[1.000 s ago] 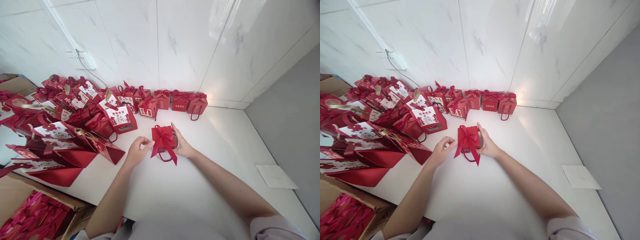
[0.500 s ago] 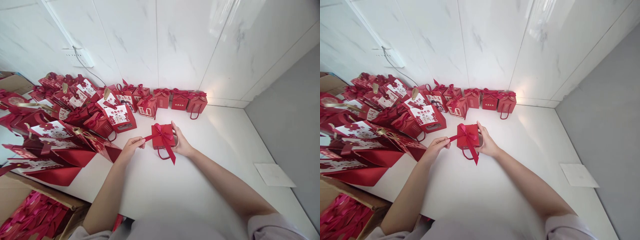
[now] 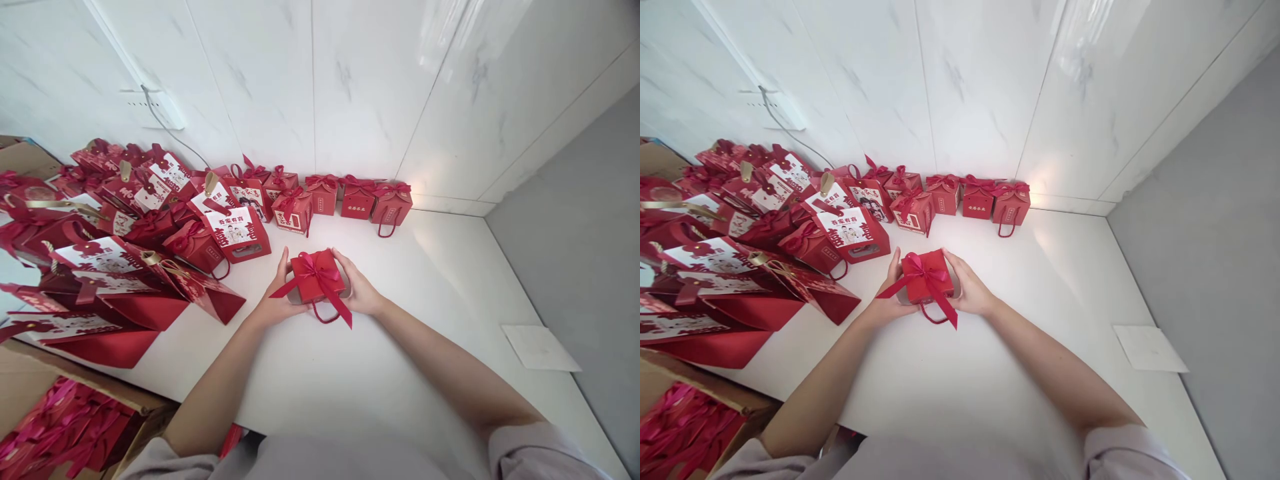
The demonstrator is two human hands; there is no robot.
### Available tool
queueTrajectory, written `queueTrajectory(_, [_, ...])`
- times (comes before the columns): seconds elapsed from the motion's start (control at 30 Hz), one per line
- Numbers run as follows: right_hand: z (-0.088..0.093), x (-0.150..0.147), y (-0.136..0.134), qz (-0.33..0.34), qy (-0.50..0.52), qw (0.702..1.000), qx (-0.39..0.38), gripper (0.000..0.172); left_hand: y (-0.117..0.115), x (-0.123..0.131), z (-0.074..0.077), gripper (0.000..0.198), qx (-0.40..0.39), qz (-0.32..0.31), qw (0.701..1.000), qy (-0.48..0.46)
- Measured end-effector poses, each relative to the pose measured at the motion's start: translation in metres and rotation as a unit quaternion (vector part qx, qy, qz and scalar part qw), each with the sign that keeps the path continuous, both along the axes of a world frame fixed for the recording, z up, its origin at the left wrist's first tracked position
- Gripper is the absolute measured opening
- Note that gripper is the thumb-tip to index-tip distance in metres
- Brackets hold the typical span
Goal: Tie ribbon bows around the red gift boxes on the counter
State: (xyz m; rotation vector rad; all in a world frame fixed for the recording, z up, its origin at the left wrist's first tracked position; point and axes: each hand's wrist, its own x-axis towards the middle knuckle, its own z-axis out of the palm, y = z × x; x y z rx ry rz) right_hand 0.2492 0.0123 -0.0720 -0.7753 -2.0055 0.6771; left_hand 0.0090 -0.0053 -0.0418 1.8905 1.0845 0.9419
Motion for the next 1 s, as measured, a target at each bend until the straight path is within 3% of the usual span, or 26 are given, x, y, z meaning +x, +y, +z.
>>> queueTrajectory(0.1, [-0.002,0.004,-0.002,-0.071,-0.044,0.990,0.115,0.102,0.005,0.007,-0.007,0.097,0.063,0.091,0.994,-0.013])
queueTrajectory(0.2, [-0.005,0.005,-0.007,-0.101,-0.084,0.974,0.184,0.068,0.005,0.012,-0.006,0.087,0.078,0.189,0.978,-0.036])
queueTrajectory(0.27, [-0.004,0.001,-0.011,-0.070,-0.107,0.972,0.195,0.057,0.002,0.015,-0.001,0.089,0.061,0.236,0.969,-0.035])
queueTrajectory(0.43, [0.002,-0.012,-0.021,0.121,-0.143,0.960,0.207,0.059,-0.003,0.019,0.004,0.089,0.046,0.274,0.959,-0.059])
queueTrajectory(0.5, [0.003,-0.012,-0.022,0.116,-0.105,0.959,0.238,0.059,0.000,0.019,0.001,0.091,0.067,0.266,0.958,-0.079])
queueTrajectory(0.53, [0.003,-0.010,-0.022,0.067,-0.065,0.964,0.248,0.059,0.003,0.019,-0.002,0.093,0.069,0.254,0.960,-0.094])
queueTrajectory(0.57, [0.005,-0.008,-0.021,-0.006,-0.014,0.970,0.241,0.058,0.006,0.020,-0.005,0.094,0.057,0.234,0.963,-0.119])
queueTrajectory(0.63, [0.010,-0.005,-0.017,-0.164,0.099,0.969,0.154,0.056,0.013,0.023,-0.011,0.087,0.003,0.188,0.966,-0.180])
queueTrajectory(0.7, [0.016,-0.004,-0.011,-0.226,0.179,0.958,0.009,0.057,0.022,0.030,-0.015,0.069,-0.056,0.149,0.961,-0.227])
queueTrajectory(0.77, [0.019,-0.007,-0.006,-0.174,0.206,0.956,-0.116,0.060,0.030,0.040,-0.014,0.058,-0.092,0.137,0.956,-0.241])
queueTrajectory(0.83, [0.017,-0.012,-0.002,-0.101,0.207,0.955,-0.188,0.061,0.037,0.050,-0.013,0.054,-0.110,0.156,0.953,-0.237])
queueTrajectory(1.0, [-0.001,-0.019,-0.003,-0.081,0.215,0.947,-0.225,0.060,0.048,0.057,-0.020,0.048,-0.115,0.206,0.944,-0.230])
